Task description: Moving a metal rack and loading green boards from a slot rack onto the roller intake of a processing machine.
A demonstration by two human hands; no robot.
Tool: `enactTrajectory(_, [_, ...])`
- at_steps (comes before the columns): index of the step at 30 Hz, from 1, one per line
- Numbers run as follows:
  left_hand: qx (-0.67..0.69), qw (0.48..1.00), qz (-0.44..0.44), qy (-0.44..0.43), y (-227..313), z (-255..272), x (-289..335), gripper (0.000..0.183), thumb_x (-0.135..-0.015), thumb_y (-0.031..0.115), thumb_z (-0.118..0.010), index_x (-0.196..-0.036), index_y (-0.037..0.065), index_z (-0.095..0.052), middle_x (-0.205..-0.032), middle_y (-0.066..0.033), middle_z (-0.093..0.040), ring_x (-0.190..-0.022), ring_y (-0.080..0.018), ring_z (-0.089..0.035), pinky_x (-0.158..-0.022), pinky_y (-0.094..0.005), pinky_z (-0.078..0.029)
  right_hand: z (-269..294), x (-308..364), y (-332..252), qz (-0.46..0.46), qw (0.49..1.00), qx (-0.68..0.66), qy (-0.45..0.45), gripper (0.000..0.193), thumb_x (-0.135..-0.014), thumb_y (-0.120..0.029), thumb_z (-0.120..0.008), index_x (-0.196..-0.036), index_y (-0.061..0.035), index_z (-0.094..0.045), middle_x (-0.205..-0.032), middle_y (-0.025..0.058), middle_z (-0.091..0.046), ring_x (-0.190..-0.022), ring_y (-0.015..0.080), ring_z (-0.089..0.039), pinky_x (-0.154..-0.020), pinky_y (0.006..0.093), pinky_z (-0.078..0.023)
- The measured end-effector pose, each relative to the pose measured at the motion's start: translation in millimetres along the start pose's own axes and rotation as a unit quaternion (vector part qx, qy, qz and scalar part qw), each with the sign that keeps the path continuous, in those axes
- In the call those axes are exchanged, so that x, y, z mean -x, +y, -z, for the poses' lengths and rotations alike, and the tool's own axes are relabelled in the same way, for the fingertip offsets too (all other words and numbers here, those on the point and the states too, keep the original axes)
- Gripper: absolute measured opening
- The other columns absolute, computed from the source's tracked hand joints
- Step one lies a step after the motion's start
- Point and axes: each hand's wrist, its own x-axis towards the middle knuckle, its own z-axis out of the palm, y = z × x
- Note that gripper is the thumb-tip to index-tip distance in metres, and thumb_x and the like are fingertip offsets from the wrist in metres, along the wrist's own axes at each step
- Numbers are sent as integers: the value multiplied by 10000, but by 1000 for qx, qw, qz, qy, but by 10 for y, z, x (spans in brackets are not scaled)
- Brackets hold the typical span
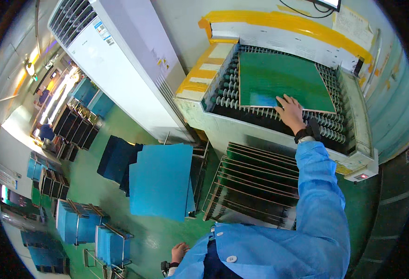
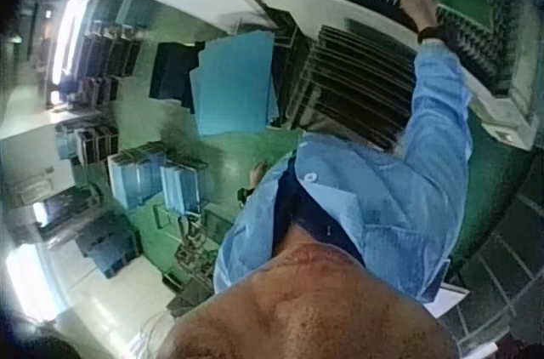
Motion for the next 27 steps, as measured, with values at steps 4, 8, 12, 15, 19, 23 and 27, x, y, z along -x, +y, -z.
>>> enactTrajectory(4, [-93,995,-29,10,21,-75,236,268,-802,87,-526,-1010,-82,-543,-878,-170,-620,-785,-217,-618,-689,-279,-498,-78,-251,110,-37,999,9,8,418,-797,-369,-530,-1191,-238,-482,-1300,68,-392,-1197,298,-336,-948,502,-266])
enactTrajectory(8, [-173,983,-28,55,-329,192,191,305,-793,159,-543,-998,-65,-577,-841,-109,-648,-786,-149,-608,-727,-255,-467,-162,-535,98,-73,997,21,-3,439,-795,-382,-522,-1207,-242,-467,-1299,69,-391,-1207,300,-320,-957,510,-254])
enactTrajectory(12, [-231,968,-67,69,-46,-125,672,303,-782,154,-549,-990,-63,-583,-845,-116,-648,-790,-149,-606,-726,-259,-469,-182,-744,182,-107,994,20,-24,474,-801,-422,-492,-1237,-241,-441,-1330,80,-350,-1227,306,-288,-969,516,-231])
enactTrajectory(15, [-154,983,-5,100,-156,-110,709,304,-773,154,-554,-986,-62,-586,-853,-117,-647,-799,-147,-603,-727,-257,-468,-263,-906,257,-107,994,18,-33,481,-805,-441,-473,-1240,-238,-438,-1349,82,-325,-1238,310,-273,-978,515,-218])
enactTrajectory(19, [-168,980,15,102,-113,-200,759,307,-766,156,-563,-982,-61,-588,-856,-120,-646,-801,-150,-604,-724,-250,-466,-328,-1062,436,-97,994,-5,-51,529,-796,-502,-450,-1235,-206,-450,-1346,111,-328,-1231,314,-293,-992,463,-235])
enactTrajectory(23, [-261,959,-107,34,-253,-48,695,312,-771,179,-572,-953,-74,-586,-852,-118,-647,-793,-146,-607,-712,-238,-465,-480,-1091,702,-45,992,-120,-1,535,-800,-477,-469,-1166,-90,-514,-1270,175,-409,-1197,336,-339,-983,424,-270])
enactTrajectory(27, [-265,958,-112,16,-493,175,357,313,-770,201,-575,-988,-22,-588,-883,-140,-641,-776,-178,-613,-714,-260,-467,-304,-736,442,-27,992,-118,37,486,-798,-423,-502,-1133,-73,-536,-1241,180,-438,-1169,345,-370,-962,429,-296])
